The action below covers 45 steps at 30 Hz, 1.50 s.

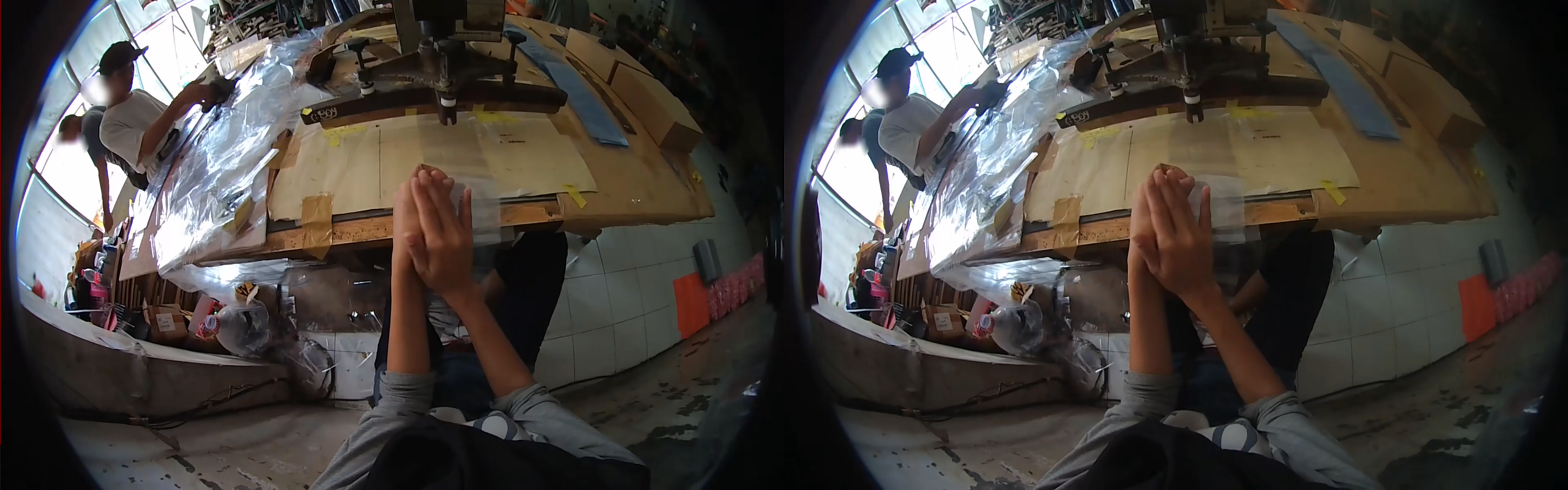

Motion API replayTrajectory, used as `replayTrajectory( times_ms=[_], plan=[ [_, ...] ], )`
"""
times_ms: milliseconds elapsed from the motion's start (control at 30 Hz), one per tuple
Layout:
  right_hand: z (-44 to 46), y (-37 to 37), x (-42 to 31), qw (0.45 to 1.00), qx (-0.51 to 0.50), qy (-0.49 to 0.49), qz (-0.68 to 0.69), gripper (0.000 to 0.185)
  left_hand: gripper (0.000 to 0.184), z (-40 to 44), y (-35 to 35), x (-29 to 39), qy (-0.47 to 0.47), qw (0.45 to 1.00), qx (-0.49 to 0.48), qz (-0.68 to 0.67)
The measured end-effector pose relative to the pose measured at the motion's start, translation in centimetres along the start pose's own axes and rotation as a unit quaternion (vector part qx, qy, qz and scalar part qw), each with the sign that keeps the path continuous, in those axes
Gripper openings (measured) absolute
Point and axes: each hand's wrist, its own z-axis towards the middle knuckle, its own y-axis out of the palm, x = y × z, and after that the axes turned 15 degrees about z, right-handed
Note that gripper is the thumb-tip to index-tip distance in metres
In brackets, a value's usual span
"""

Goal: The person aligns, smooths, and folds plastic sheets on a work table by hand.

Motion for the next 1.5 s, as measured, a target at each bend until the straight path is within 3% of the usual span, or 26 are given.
replayTrajectory(
  times_ms=[67,167,200,300,400,467,733,833,900,1033,1167,1267,1367,1500],
  plan=[
    [0.5,-0.3,0.1,0.999,0.032,-0.011,0.006,0.061,0.018,-0.2,-1.2,2.3,-0.022,1.0,-0.016,-0.004],
    [0.4,0.0,0.3,0.999,-0.031,-0.003,-0.011,0.06,0.019,-0.4,-0.9,1.8,-0.03,0.998,-0.017,-0.045],
    [0.4,0.0,0.3,1.0,-0.011,-0.007,-0.007,0.059,0.019,0.0,-0.6,1.1,-0.019,0.998,-0.009,-0.062],
    [-0.1,-0.1,0.1,1.0,0.021,-0.015,0.011,0.058,0.02,-0.1,-0.3,0.4,-0.088,0.991,-0.043,-0.09],
    [0.2,-0.2,0.5,0.999,0.014,-0.02,0.021,0.057,0.018,-0.2,-0.1,0.2,-0.016,0.999,-0.001,-0.048],
    [0.0,-0.3,0.4,1.0,-0.01,-0.012,0.014,0.056,0.017,-0.1,-0.1,-0.2,-0.053,0.996,-0.02,-0.073],
    [0.4,-3.8,0.8,0.991,0.112,-0.03,0.061,0.06,0.013,0.0,-1.0,0.8,-0.116,0.991,-0.069,0.004],
    [0.2,-5.7,2.1,0.983,0.147,0.027,0.107,0.056,0.013,-1.4,-0.8,0.6,-0.144,0.963,-0.063,-0.219],
    [0.2,-7.0,2.9,0.973,0.156,0.087,0.146,0.053,0.011,-2.5,-1.8,1.4,-0.138,0.948,-0.091,-0.271],
    [-0.1,-8.0,5.5,0.981,0.013,0.185,-0.053,0.045,0.01,-3.5,-2.5,1.9,-0.111,0.938,-0.103,-0.313],
    [0.4,-7.3,5.9,0.975,0.001,0.19,-0.115,0.041,0.01,-3.7,-2.3,1.6,-0.134,0.933,-0.04,-0.331],
    [1.1,-6.5,6.4,0.951,-0.047,0.161,-0.26,0.041,0.013,-4.2,-3.5,1.3,-0.146,0.922,-0.008,-0.358],
    [2.1,-5.9,6.6,0.925,-0.085,0.195,-0.314,0.045,0.019,-5.7,-5.1,1.0,-0.095,0.918,-0.018,-0.384],
    [2.1,-5.6,8.6,0.948,-0.054,0.137,-0.28,0.046,0.021,-9.3,-7.0,2.1,-0.059,0.922,-0.038,-0.382]
  ],
)
